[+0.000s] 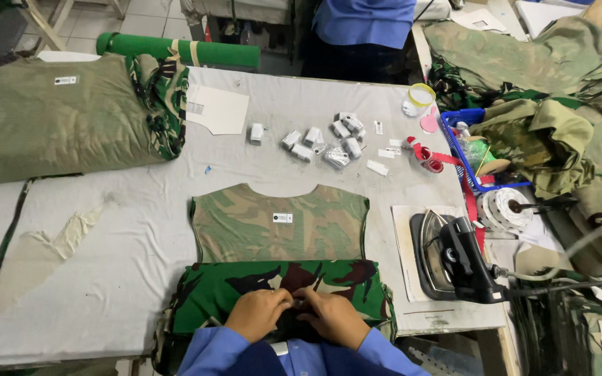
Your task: The person places small white labels onto the collar area of a camouflage-patterned shirt and uses a steam iron to press them into place. The person repeats this process for multiple shirts, folding the garment after each label is applied.
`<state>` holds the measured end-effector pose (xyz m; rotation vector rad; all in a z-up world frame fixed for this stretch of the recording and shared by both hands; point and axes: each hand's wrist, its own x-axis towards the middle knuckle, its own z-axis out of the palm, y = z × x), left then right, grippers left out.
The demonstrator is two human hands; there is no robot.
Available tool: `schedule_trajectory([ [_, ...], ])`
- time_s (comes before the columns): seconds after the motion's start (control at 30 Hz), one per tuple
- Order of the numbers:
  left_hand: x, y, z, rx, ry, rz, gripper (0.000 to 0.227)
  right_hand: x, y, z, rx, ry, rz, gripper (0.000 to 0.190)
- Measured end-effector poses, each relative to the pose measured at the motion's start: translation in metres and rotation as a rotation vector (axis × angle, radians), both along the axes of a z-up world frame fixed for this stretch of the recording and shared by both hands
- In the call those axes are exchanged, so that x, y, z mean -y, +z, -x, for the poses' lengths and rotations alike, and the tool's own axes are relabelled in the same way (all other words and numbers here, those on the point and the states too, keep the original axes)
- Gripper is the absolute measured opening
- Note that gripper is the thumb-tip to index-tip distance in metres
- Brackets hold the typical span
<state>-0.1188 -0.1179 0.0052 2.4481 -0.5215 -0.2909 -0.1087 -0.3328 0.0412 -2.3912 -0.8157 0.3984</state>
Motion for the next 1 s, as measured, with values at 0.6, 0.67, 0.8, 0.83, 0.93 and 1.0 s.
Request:
schedule_trajectory([
  [0.6, -0.111, 0.084, -0.056, -0.474, 0.209, -0.286, 0.038, 0.06, 0.048, -0.094, -0.287, 0.049, 0.538, 0.032],
  [0.67, -0.113, 0.115, -0.082, -0.461, 0.28, -0.225, 0.036, 0.059, 0.063, -0.123, -0.303, -0.045, 0.502, 0.033],
  [0.8, -0.114, 0.119, -0.151, -0.283, 0.558, -0.058, 0.029, 0.06, 0.036, -0.204, -0.074, -0.379, 0.249, 0.044],
  [0.83, -0.127, 0.062, -0.176, -0.293, 0.557, -0.058, 0.029, 0.065, -0.004, -0.225, -0.083, -0.378, 0.253, 0.044],
  [0.93, -0.141, -0.048, -0.213, -0.254, 0.604, -0.18, 0.026, 0.071, -0.08, -0.269, -0.064, -0.468, 0.214, 0.038],
  [1.0, -0.124, -0.046, -0.209, -0.267, 0.678, -0.297, 0.029, 0.061, -0.073, -0.265, -0.103, -0.508, 0.342, 0.033],
])
